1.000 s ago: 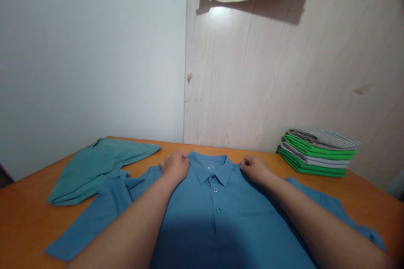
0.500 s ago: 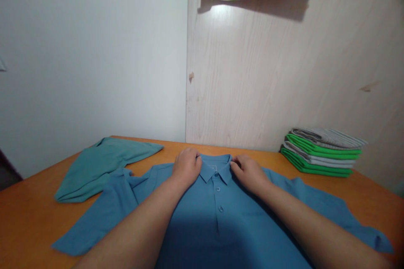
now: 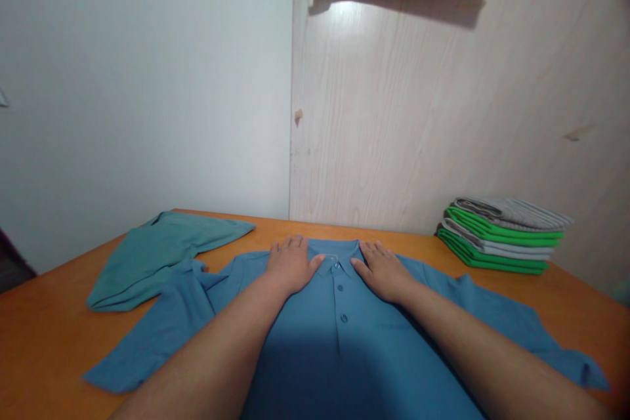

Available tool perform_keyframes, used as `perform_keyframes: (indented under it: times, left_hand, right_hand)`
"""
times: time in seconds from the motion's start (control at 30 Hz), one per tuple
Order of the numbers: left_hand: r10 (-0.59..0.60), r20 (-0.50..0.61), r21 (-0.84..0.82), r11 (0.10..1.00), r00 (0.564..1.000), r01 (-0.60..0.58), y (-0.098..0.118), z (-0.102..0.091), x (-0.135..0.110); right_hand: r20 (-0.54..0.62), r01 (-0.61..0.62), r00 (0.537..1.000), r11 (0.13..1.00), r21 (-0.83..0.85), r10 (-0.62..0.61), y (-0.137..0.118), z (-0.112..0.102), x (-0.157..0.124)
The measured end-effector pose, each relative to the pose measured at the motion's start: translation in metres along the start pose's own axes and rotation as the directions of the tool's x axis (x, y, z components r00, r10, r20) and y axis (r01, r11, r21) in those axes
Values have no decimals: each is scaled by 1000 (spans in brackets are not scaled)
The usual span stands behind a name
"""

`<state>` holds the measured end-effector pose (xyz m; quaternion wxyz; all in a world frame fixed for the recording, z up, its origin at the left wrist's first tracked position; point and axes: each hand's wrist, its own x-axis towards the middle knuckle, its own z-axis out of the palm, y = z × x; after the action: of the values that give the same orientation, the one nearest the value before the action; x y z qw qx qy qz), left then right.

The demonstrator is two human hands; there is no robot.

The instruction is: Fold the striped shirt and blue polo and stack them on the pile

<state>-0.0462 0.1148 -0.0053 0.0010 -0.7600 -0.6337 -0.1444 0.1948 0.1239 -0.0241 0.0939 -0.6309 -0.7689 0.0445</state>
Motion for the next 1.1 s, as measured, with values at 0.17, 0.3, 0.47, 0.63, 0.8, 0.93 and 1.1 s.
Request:
perform_keyframes:
  times: [0.17,0.3,0.47,0.63,0.8,0.93,1.1]
  left_hand:
    - [20,-62,-6,1000,998,-21,3,-5,-2]
    - [149,-193,-63,984,970,-164,15,-16,-5]
    - [290,-230,-84,945,929,-315,28,-16,-9]
    - [214,-156,-106,967,964,-232,26,-2,-7]
    - [185,-131,-159,966,974,-205,22,3,-3]
    - [179,-150,-153,967,972,-202,21,5,-2]
    - [163,-164,-196,961,973,-194,22,7,-1]
  right_hand:
    - [3,-8,1000,1000,-11,8,-2,-1,0]
    - [7,-7,1000,1000,-15,7,-2,-1,0]
    - [19,-14,1000,1000,-19,14,-2,-1,0]
    - [-17,-13,1000,1000,3,13,-3,-2,-2]
    - [-237,90,968,996,27,-81,-7,-13,-9]
    - [-346,383,879,917,107,-327,-22,-27,-21]
    - [-199,556,823,826,91,-532,-39,-30,-32]
